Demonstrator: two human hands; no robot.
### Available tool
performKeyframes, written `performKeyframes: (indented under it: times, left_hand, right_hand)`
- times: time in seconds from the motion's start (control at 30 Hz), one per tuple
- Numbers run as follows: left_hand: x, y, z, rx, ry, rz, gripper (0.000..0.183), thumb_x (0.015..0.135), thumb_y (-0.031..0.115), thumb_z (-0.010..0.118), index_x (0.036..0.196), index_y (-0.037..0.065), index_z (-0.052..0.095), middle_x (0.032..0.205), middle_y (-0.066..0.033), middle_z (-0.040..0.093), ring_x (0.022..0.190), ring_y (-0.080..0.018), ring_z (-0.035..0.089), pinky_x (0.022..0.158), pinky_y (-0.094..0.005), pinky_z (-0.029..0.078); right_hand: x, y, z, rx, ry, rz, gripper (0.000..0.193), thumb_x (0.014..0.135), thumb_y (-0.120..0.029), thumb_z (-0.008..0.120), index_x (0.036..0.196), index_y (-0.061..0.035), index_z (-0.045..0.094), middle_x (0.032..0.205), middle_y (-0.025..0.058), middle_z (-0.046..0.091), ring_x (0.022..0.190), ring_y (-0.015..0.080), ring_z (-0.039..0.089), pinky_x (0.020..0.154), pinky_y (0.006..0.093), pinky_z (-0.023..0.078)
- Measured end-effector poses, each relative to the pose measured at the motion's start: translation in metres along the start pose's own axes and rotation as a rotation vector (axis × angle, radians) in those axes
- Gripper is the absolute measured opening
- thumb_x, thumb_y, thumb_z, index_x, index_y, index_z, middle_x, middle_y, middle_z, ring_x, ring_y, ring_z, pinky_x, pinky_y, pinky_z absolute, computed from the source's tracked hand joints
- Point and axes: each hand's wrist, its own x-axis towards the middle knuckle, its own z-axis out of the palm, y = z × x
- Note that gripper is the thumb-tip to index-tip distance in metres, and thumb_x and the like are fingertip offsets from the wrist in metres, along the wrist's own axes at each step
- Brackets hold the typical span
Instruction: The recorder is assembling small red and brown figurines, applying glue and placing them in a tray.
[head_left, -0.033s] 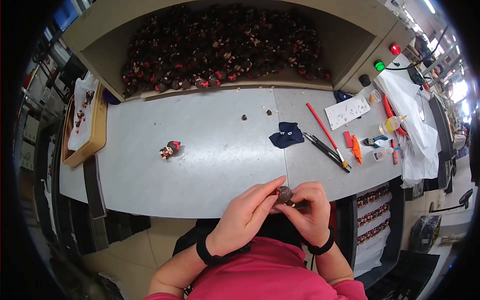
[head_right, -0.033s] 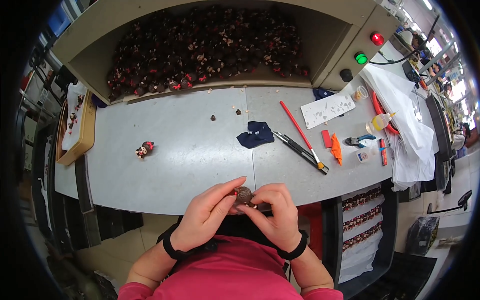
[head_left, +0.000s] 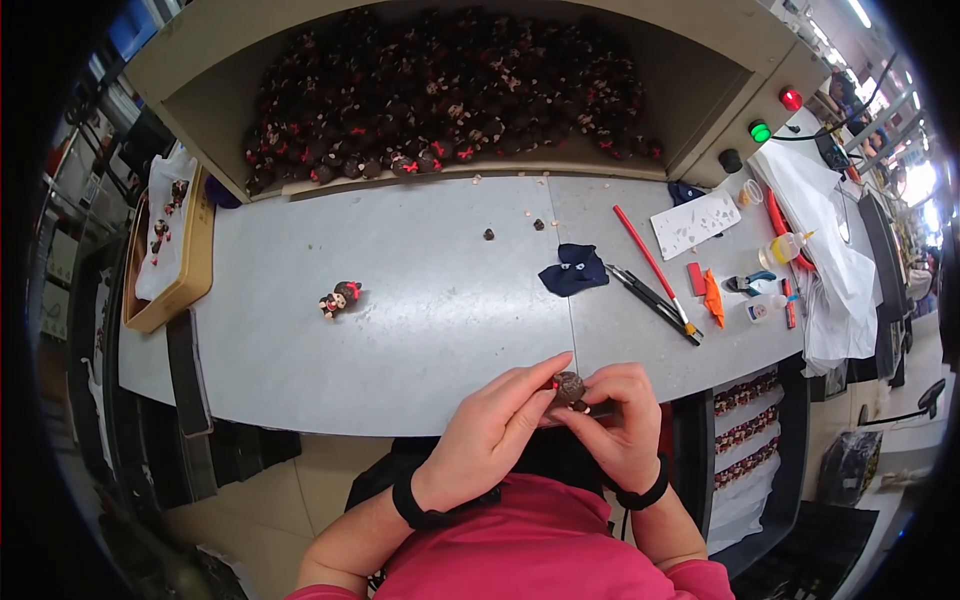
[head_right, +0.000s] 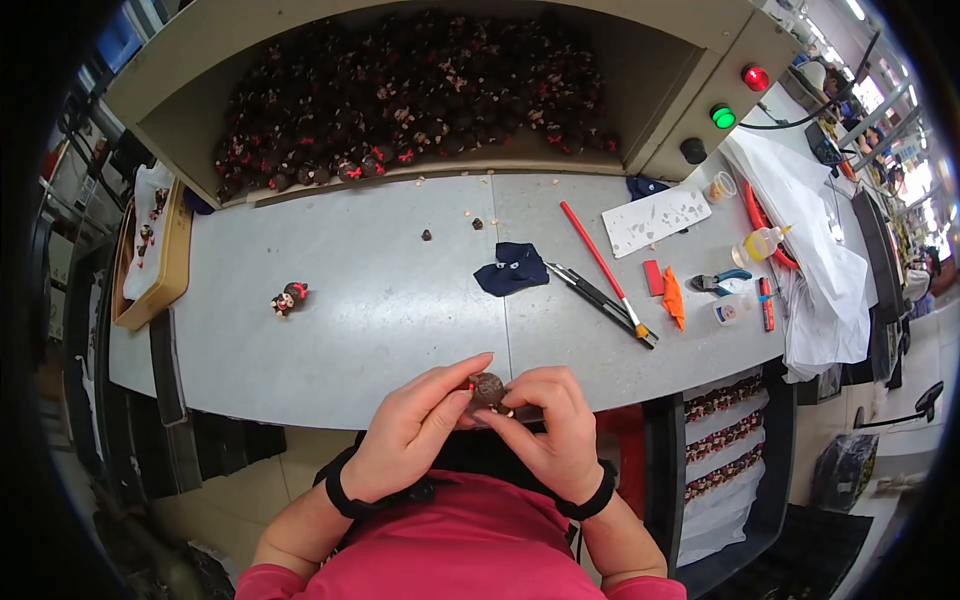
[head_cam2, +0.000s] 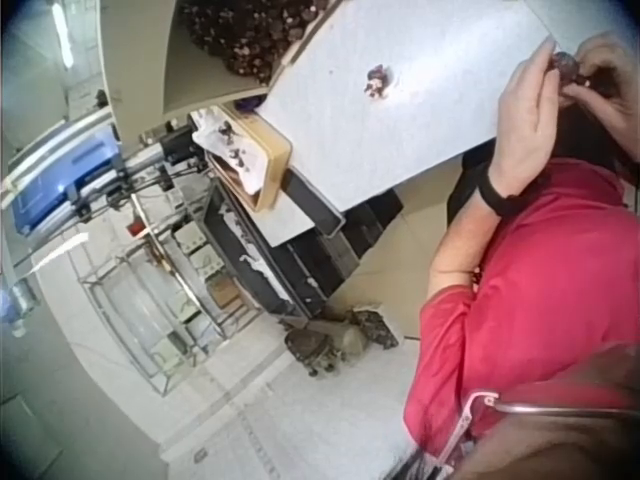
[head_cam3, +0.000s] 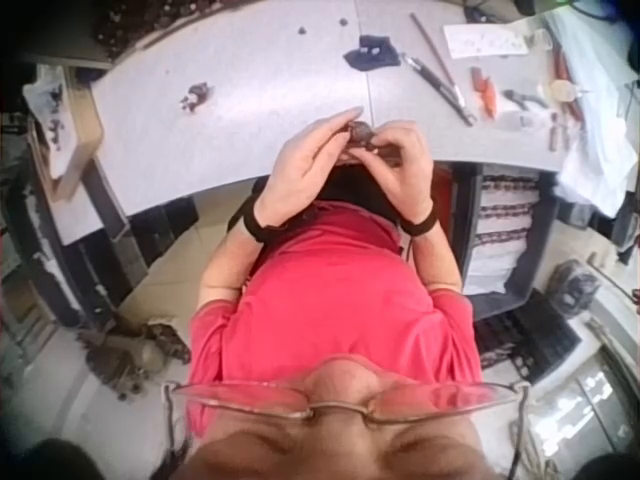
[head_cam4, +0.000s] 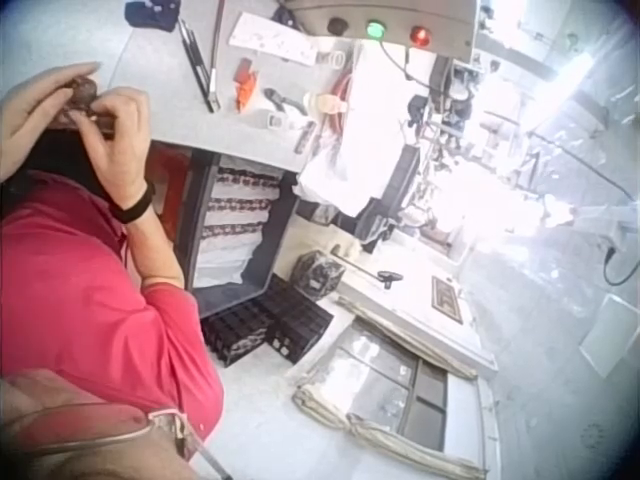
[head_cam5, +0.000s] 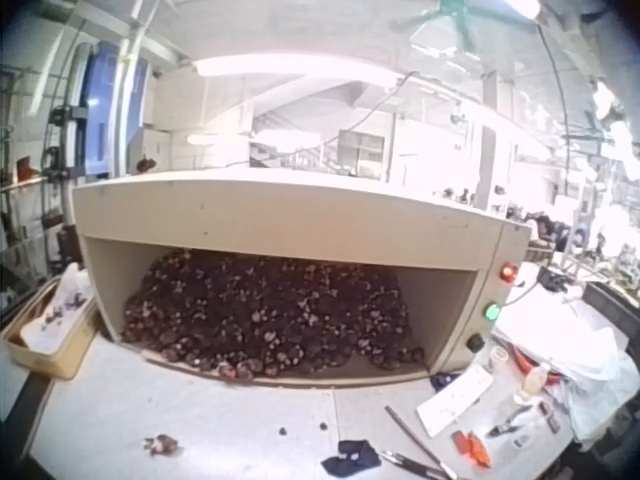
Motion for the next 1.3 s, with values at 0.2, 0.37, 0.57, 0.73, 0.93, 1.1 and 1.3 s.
performKeyframes:
  times: [0.2, 0.37, 0.57, 0.73, 0.93, 1.1, 1.3]
  left_hand:
    - [0.001, 0.000, 0.001, -0.024, 0.006, -0.029, 0.037, 0.104, 0.011, 0.042, 0.140, 0.003, 0.049, 0.117, -0.0111, 0.058, 0.099, -0.0133, 0.062, 0.085, -0.0255, 0.054]
    - [0.002, -0.003, 0.000, 0.051, 0.007, 0.035, 0.037, 0.104, 0.010, 0.043, 0.140, 0.004, 0.049, 0.119, -0.0106, 0.056, 0.100, -0.0133, 0.061, 0.084, -0.0248, 0.054]
    - [0.000, -0.001, -0.001, -0.021, 0.027, 0.058, 0.036, 0.104, 0.010, 0.043, 0.139, 0.004, 0.051, 0.118, -0.0092, 0.054, 0.097, -0.0126, 0.060, 0.075, -0.0228, 0.052]
    - [0.000, -0.003, -0.001, -0.084, 0.027, 0.050, 0.035, 0.104, 0.011, 0.043, 0.137, 0.004, 0.052, 0.115, -0.0083, 0.055, 0.094, -0.0124, 0.059, 0.073, -0.0226, 0.051]
    - [0.001, 0.002, -0.003, -0.088, 0.019, 0.018, 0.036, 0.104, 0.014, 0.043, 0.138, 0.004, 0.052, 0.117, -0.0084, 0.055, 0.092, -0.0114, 0.058, 0.075, -0.0227, 0.051]
    - [0.000, 0.001, -0.003, -0.181, 0.001, -0.072, 0.037, 0.104, 0.017, 0.046, 0.140, 0.006, 0.048, 0.115, -0.0040, 0.058, 0.093, -0.0083, 0.056, 0.076, -0.0226, 0.049]
    - [0.002, 0.001, -0.001, -0.277, -0.007, -0.060, 0.039, 0.105, 0.018, 0.046, 0.142, 0.006, 0.044, 0.109, -0.0026, 0.059, 0.090, -0.0071, 0.054, 0.078, -0.0224, 0.048]
  right_hand:
    - [-0.001, 0.000, -0.002, 0.038, -0.030, 0.085, 0.032, 0.071, -0.001, 0.082, 0.092, -0.0044, 0.058, 0.094, 0.0087, 0.061, 0.081, 0.0219, 0.060, 0.068, 0.0293, 0.051]
    - [-0.002, 0.004, -0.001, 0.116, 0.008, 0.128, 0.033, 0.075, -0.003, 0.081, 0.099, -0.0033, 0.057, 0.095, 0.0088, 0.063, 0.084, 0.0203, 0.063, 0.073, 0.0295, 0.053]
    - [-0.010, 0.003, -0.005, 0.223, -0.092, 0.304, 0.033, 0.085, -0.007, 0.075, 0.110, -0.0018, 0.055, 0.103, 0.0108, 0.065, 0.091, 0.0184, 0.066, 0.080, 0.0287, 0.053]
    - [-0.008, 0.003, -0.008, 0.268, -0.120, 0.280, 0.031, 0.089, -0.007, 0.070, 0.113, 0.0003, 0.052, 0.103, 0.0120, 0.065, 0.091, 0.0169, 0.066, 0.080, 0.0286, 0.053]
    - [-0.004, -0.003, -0.009, 0.290, -0.149, 0.301, 0.031, 0.091, -0.006, 0.068, 0.115, 0.0016, 0.050, 0.102, 0.0122, 0.065, 0.090, 0.0169, 0.067, 0.080, 0.0284, 0.053]
    - [-0.004, -0.004, -0.009, 0.337, -0.158, 0.420, 0.033, 0.089, -0.007, 0.070, 0.115, 0.0013, 0.050, 0.101, 0.0117, 0.065, 0.090, 0.0172, 0.068, 0.080, 0.0281, 0.053]
    - [-0.004, -0.002, -0.004, 0.233, -0.137, 0.242, 0.038, 0.083, -0.008, 0.077, 0.111, -0.0019, 0.053, 0.102, 0.0099, 0.065, 0.091, 0.0175, 0.068, 0.080, 0.0288, 0.054]
